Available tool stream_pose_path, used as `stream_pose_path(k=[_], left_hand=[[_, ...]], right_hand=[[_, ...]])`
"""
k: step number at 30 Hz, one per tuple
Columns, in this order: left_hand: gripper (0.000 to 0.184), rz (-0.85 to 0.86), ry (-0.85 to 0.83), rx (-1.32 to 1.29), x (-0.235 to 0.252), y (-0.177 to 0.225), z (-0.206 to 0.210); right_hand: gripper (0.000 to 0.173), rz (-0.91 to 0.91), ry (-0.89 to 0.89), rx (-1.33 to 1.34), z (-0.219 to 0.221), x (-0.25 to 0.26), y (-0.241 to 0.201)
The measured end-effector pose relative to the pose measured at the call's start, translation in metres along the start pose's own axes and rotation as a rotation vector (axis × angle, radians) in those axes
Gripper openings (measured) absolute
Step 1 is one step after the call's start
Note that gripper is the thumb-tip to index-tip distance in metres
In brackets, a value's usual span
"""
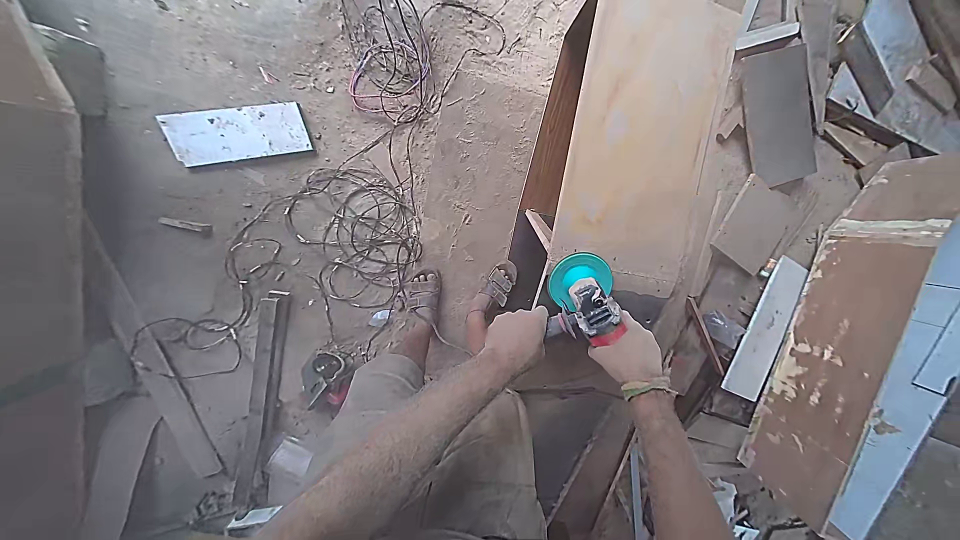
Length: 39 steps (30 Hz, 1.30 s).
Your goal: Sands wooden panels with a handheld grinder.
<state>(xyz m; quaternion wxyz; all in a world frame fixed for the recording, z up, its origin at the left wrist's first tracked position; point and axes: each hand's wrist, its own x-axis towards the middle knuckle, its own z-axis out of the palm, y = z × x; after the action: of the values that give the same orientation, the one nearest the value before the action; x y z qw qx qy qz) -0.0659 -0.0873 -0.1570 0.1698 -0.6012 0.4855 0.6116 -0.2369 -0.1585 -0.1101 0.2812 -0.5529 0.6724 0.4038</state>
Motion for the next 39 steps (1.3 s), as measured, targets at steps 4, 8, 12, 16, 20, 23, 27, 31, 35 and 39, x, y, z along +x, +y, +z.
stream_pose_path(k=[4,8,12,16,20,23,27,31,35,39], left_hand=[[0.035,0.041,-0.028,-0.006,0.003,0.016,0.001],[0.036,-0.004,0.008,-0.008,-0.002,-0.002,-0.004],[0.035,-0.032,0.021,0.010,-0.006,-0.004,-0.020],[0.037,0.044,-0.007,0.027,0.007,0.024,-0.023],[0.035,0.039,-0.026,0.029,0.001,0.028,-0.026],[0.035,-0.043,0.010,0.036,-0.010,-0.003,-0.026],[0.037,-0.068,-0.006,0.058,-0.015,-0.010,-0.029],[0.036,-0.019,-0.058,0.034,-0.009,0.001,0.005],[0.032,-0.029,-0.065,0.029,-0.005,-0.002,0.017],[0.036,-0.039,-0.032,0.012,-0.003,-0.005,-0.001]], right_hand=[[0.076,0.053,0.044,0.023,0.007,0.002,0.020],[0.077,0.003,0.005,-0.029,-0.002,0.002,-0.005],[0.076,-0.028,-0.014,-0.015,-0.013,0.007,-0.016],[0.076,0.053,0.025,0.032,-0.018,0.012,0.013],[0.076,0.075,0.015,0.082,-0.015,0.010,0.017],[0.076,-0.018,-0.037,0.050,-0.010,0.007,-0.015],[0.076,-0.046,-0.049,0.047,-0.004,0.004,-0.021],[0.078,0.011,-0.022,0.074,0.024,0.000,0.012],[0.078,-0.011,-0.003,0.081,0.034,0.000,0.016],[0.076,-0.019,-0.006,0.026,0.009,0.003,-0.004]])
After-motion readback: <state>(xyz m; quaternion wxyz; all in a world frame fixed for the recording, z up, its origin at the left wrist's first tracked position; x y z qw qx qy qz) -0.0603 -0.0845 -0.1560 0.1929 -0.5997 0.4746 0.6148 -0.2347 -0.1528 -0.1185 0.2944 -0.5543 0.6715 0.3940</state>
